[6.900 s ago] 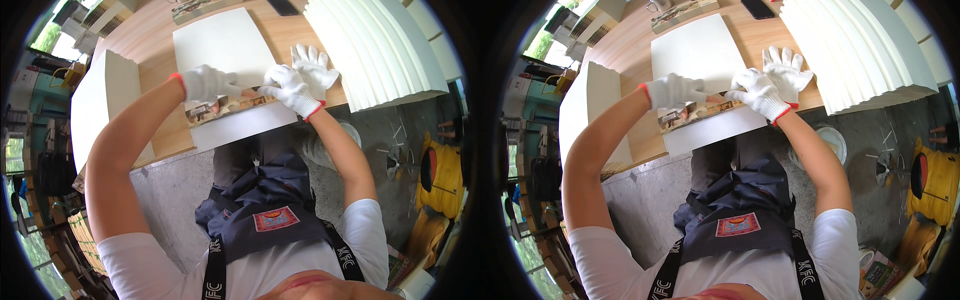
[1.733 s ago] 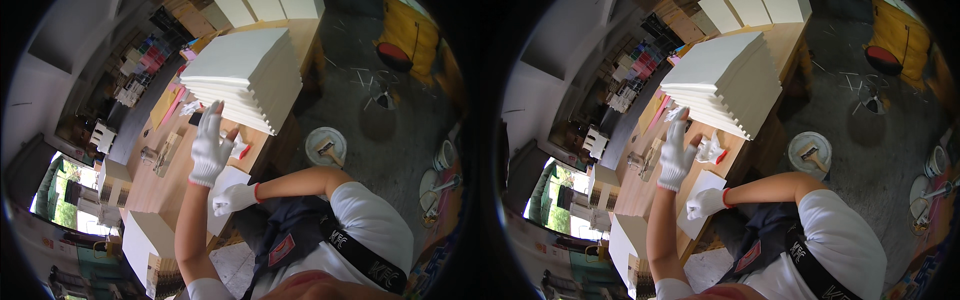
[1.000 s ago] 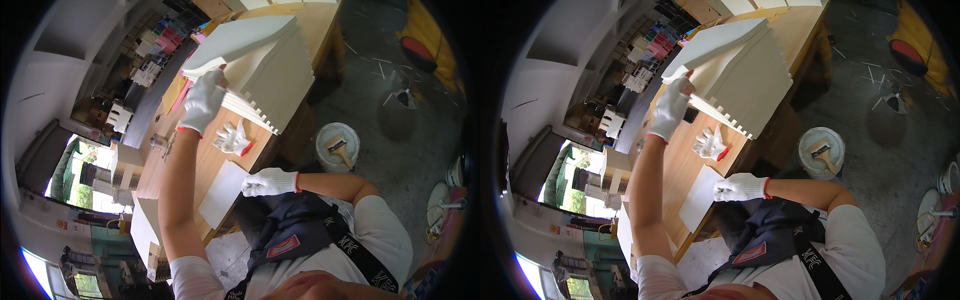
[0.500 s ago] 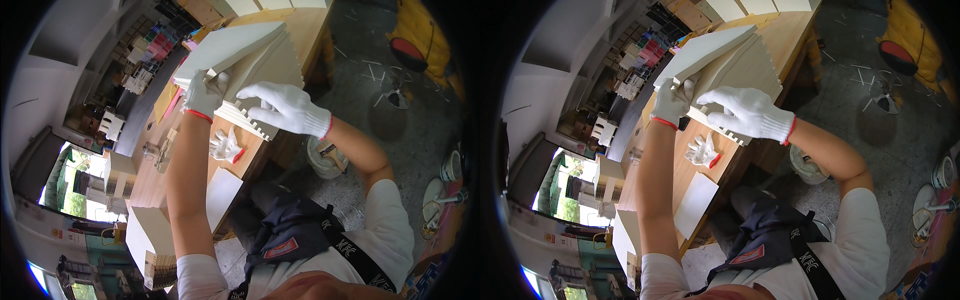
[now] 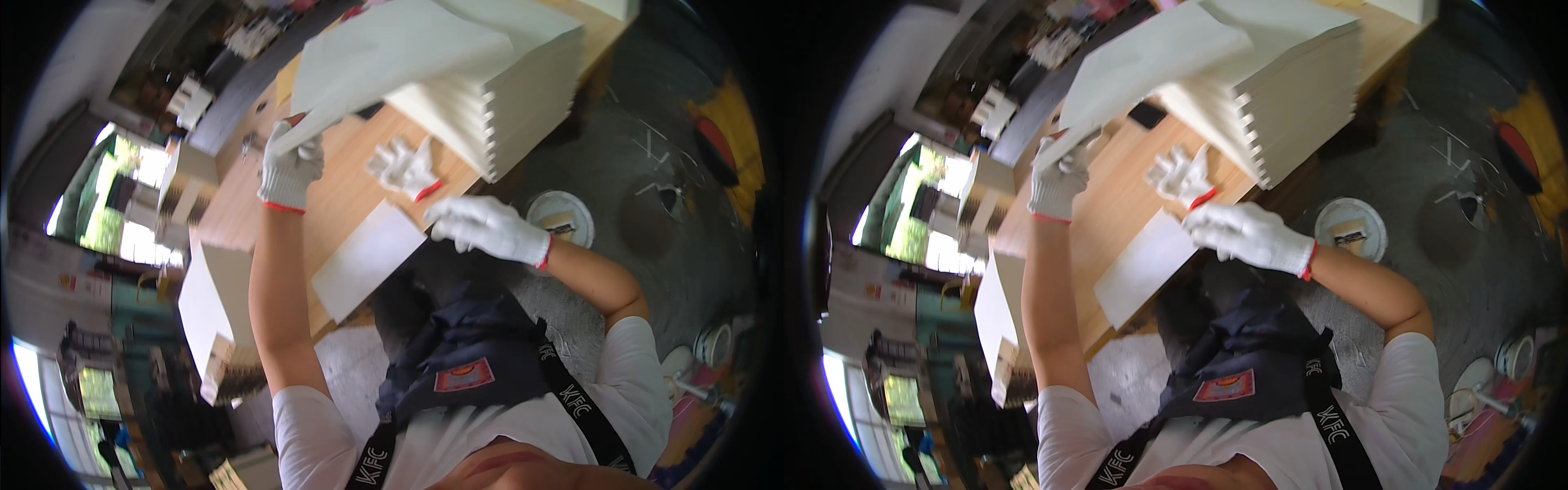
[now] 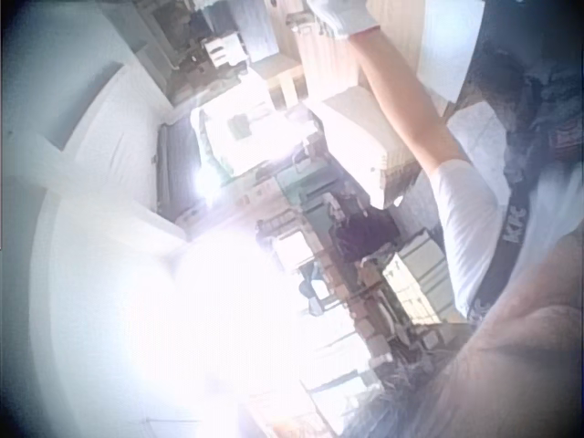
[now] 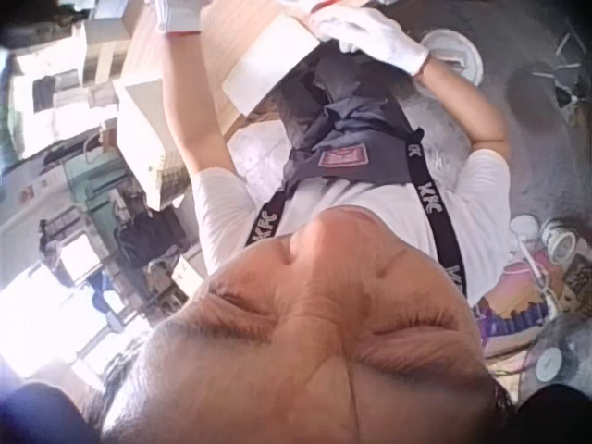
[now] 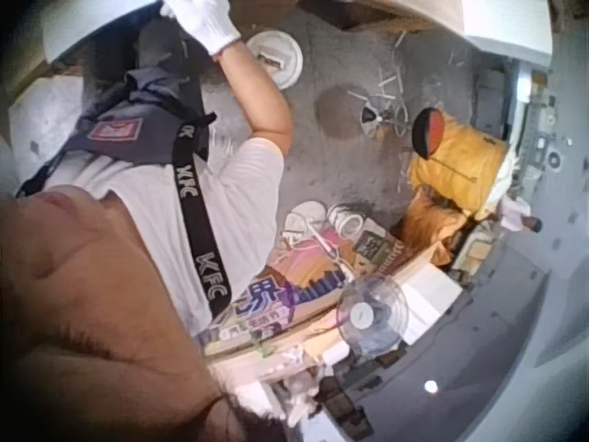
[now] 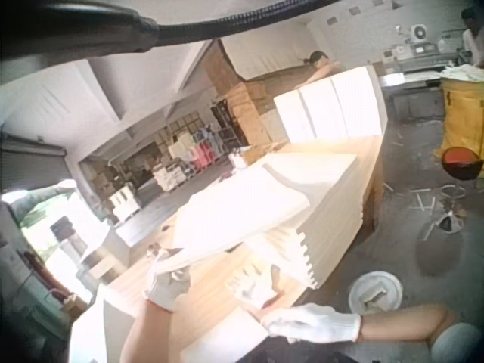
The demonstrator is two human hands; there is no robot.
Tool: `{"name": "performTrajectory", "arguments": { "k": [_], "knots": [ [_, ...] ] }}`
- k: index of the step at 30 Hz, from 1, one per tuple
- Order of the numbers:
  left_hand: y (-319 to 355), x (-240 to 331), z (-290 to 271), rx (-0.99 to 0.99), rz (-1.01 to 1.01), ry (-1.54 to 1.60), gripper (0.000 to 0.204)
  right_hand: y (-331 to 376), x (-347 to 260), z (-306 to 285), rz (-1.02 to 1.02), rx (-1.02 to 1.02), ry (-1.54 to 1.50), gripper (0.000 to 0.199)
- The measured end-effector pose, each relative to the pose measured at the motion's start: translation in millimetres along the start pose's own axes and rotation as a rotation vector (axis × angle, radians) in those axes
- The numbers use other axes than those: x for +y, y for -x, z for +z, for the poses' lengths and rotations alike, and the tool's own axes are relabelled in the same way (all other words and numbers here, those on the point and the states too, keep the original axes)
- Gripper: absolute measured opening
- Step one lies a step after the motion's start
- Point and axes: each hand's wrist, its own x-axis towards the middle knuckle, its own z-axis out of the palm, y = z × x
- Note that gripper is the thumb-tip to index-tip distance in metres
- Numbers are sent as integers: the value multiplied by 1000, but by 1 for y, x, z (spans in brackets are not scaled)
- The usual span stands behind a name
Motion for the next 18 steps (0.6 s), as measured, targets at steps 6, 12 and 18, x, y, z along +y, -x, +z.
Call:
{"name": "performTrajectory", "arguments": {
  "k": [6, 12, 18],
  "knots": [
    [171, -63, -104, 501, 321, -244, 45, -116, 58, -3, 79, 99, -736, 68],
    [237, -120, -152, 700, 54, -398, 52, -203, 83, 47, 211, 70, 998, 77],
    [211, -135, -177, 708, 180, -235, 36, -236, 102, 32, 170, 35, 592, 52]
  ]
}}
